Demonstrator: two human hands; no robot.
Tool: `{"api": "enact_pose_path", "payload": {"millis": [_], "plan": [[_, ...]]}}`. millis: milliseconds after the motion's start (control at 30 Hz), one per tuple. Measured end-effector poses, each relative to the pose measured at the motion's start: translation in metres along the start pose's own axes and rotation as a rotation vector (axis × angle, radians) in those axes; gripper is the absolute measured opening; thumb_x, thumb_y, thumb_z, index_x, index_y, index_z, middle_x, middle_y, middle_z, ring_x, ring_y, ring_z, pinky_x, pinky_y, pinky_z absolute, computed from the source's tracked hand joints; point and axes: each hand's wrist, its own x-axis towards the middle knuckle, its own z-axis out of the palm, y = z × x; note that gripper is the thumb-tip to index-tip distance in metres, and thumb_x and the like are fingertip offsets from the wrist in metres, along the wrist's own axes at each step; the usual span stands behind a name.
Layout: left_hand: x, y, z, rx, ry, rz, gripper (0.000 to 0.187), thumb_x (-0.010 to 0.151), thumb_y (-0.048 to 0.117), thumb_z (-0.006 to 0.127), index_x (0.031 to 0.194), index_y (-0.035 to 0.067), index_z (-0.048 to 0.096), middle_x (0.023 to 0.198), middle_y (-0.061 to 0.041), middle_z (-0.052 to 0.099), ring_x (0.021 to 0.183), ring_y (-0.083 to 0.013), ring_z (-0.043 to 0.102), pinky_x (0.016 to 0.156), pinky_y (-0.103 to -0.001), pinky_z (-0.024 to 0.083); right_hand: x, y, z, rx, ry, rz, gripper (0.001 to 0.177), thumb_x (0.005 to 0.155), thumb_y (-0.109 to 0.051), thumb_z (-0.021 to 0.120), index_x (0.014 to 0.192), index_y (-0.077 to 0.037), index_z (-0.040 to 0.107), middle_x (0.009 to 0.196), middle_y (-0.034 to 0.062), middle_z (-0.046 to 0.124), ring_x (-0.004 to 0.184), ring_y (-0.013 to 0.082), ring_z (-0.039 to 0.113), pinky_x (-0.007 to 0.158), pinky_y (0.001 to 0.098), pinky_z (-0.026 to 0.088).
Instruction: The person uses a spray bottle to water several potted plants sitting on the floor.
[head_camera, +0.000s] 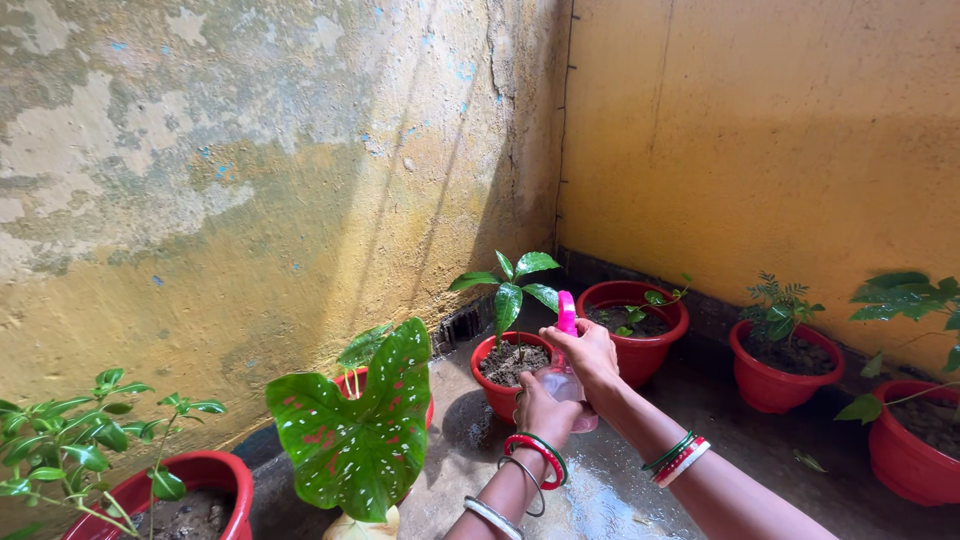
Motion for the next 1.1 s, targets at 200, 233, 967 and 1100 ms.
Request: {"api": "enact_pose_path", "payload": {"millis": [200,233,967,1100], "plan": [[-0.013,0.002,0.006,-0.001,-0.044,-0.042,0.1,0.06,0.025,0.09,0.14,0.006,0.033,0.133,-0.022,0.058,0.125,-0.0394,0.059,0.11,-0.043,0.045,0.006,0.017,-0.006,-0.036,0.008,0.081,0.045,0.076,-0.041,0.081,0.099,-0.004,0.074,0.088,0.0097,0.077,0.082,0.0186,0.071,0.079,0.0379,0.054],[-0.014,0.0,0.007,-0.013,-0.045,-0.039,0.098,0.061,0.024,0.088,0.14,0.006,0.034,0.132,-0.022,0.059,0.124,-0.0393,0.06,0.11,-0.043,0.046,0.006,0.02,-0.006,-0.052,0.013,0.074,0.045,0.076,-0.041,0.081,0.101,-0.004,0.074,0.089,0.0103,0.077,0.082,0.0189,0.071,0.079,0.0378,0.054],[-0.018,-0.012,0.028,-0.079,0.188,-0.031,0.091,0.062,0.03,0.095,0.125,-0.002,0.036,0.127,-0.024,0.055,0.121,-0.0396,0.059,0.107,-0.043,0.048,0.002,0.0,0.009,-0.171,-0.265,-0.221,0.052,0.067,-0.043,0.082,0.103,-0.006,0.074,0.086,0.0089,0.078,0.081,0.0166,0.072,0.081,0.035,0.055],[-0.022,-0.011,0.027,-0.111,0.12,-0.12,0.088,0.066,0.029,0.093,0.127,0.0,0.036,0.127,-0.025,0.055,0.121,-0.0393,0.061,0.108,-0.042,0.049,0.001,0.003,0.008,-0.213,-0.279,-0.152,0.053,0.067,-0.043,0.082,0.104,-0.005,0.075,0.089,0.0111,0.078,0.083,0.0188,0.074,0.082,0.0361,0.056]]}}
